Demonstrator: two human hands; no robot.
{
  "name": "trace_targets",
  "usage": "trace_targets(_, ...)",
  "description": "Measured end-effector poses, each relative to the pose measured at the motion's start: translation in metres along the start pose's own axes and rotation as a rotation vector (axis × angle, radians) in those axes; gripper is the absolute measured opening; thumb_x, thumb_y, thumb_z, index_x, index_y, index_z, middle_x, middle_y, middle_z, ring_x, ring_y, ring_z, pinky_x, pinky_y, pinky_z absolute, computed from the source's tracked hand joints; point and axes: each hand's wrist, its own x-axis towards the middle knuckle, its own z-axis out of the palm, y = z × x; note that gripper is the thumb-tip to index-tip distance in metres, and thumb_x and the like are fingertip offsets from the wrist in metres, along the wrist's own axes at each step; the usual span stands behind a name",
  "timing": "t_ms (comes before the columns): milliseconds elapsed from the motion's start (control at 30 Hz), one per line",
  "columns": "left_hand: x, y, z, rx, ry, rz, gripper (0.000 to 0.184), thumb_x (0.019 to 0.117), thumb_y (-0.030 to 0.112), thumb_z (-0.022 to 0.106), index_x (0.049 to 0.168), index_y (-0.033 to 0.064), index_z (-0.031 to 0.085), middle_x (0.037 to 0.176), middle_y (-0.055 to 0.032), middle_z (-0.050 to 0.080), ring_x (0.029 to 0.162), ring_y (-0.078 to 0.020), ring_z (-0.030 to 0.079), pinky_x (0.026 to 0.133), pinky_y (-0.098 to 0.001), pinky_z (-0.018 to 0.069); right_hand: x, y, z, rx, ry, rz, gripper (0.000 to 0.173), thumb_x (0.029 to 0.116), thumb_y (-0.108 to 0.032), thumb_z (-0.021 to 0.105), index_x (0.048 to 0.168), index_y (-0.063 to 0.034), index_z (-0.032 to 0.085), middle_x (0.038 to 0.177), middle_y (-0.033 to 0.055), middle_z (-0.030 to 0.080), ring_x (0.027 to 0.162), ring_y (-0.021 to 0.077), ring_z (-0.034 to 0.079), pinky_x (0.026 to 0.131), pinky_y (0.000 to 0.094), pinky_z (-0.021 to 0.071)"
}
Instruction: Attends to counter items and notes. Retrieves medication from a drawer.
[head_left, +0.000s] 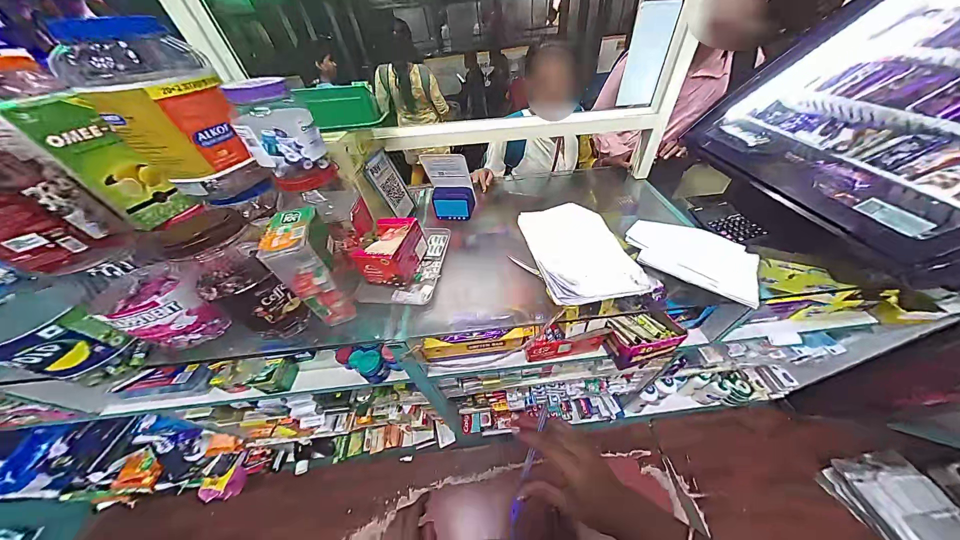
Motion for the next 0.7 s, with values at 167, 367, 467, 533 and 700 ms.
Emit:
trace_targets(167, 0.022, 0.078, 0.013, 0.012, -0.048, 0.119, 0.032, 0.0887, -0.003, 0.056, 0.115, -0.0054, 0.072, 0.110, -0.0282, 0.070, 0.106, -0.0500, 0.065, 0.096, -0.0625, 0.0502, 0.003, 0.056, -0.028, 0.012, -0.102, 0.079, 0.049, 0.0965, -0.042, 0.068, 0.132, -0.0081, 0.066, 0.137, 0.0108, 0.066, 0.123, 0.0226, 0.066, 0.101, 0.0414, 0.0553)
trace_targets(367, 0.011, 0.079, 0.014, -0.031, 0.109, 0.097, 0.037, 0.0839, -0.004, 0.050, 0.111, -0.0027, 0.074, 0.101, -0.0216, 0.072, 0.097, -0.0415, 0.069, 0.088, -0.0579, 0.0543, 0.020, 0.047, -0.006, 0.078, -0.224, 0.025, 0.031, 0.0935, -0.017, 0.067, 0.121, -0.0022, 0.071, 0.123, 0.0113, 0.073, 0.107, 0.0250, 0.073, 0.096, 0.0393, 0.0572)
trace_targets(467, -0.004, 0.061, 0.013, -0.039, 0.122, 0.039, 0.036, 0.0835, -0.010, 0.050, 0.108, -0.0014, 0.075, 0.099, -0.0211, 0.072, 0.096, -0.0406, 0.070, 0.088, -0.0553, 0.0555, 0.028, 0.029, 0.021, 0.242, -0.416, 0.107, 0.035, 0.0936, -0.017, 0.070, 0.123, 0.0008, 0.069, 0.120, 0.0137, 0.073, 0.108, 0.0248, 0.072, 0.096, 0.0406, 0.0581)
trace_targets(533, -0.011, 0.042, 0.005, -0.031, 0.152, -0.011, 0.035, 0.0833, -0.009, 0.052, 0.107, 0.0001, 0.076, 0.097, -0.0190, 0.072, 0.094, -0.0380, 0.070, 0.088, -0.0521, 0.0558, 0.030, 0.017, 0.046, 0.351, -0.599, 0.147, 0.042, 0.0942, -0.019, 0.071, 0.129, 0.0036, 0.064, 0.121, 0.0147, 0.072, 0.108, 0.0259, 0.071, 0.097, 0.0429, 0.0570)
trace_targets(700, -0.017, -0.023, -0.042, -0.059, 0.139, -0.159, 0.029, 0.0894, -0.002, 0.058, 0.112, 0.0014, 0.075, 0.106, -0.0196, 0.071, 0.105, -0.0385, 0.067, 0.097, -0.0513, 0.0522, 0.044, -0.026, 0.123, 0.257, -0.915, 0.259, 0.040, 0.1001, -0.016, 0.060, 0.131, 0.0094, 0.058, 0.115, 0.0247, 0.070, 0.102, 0.0362, 0.071, 0.093, 0.0523, 0.0566)
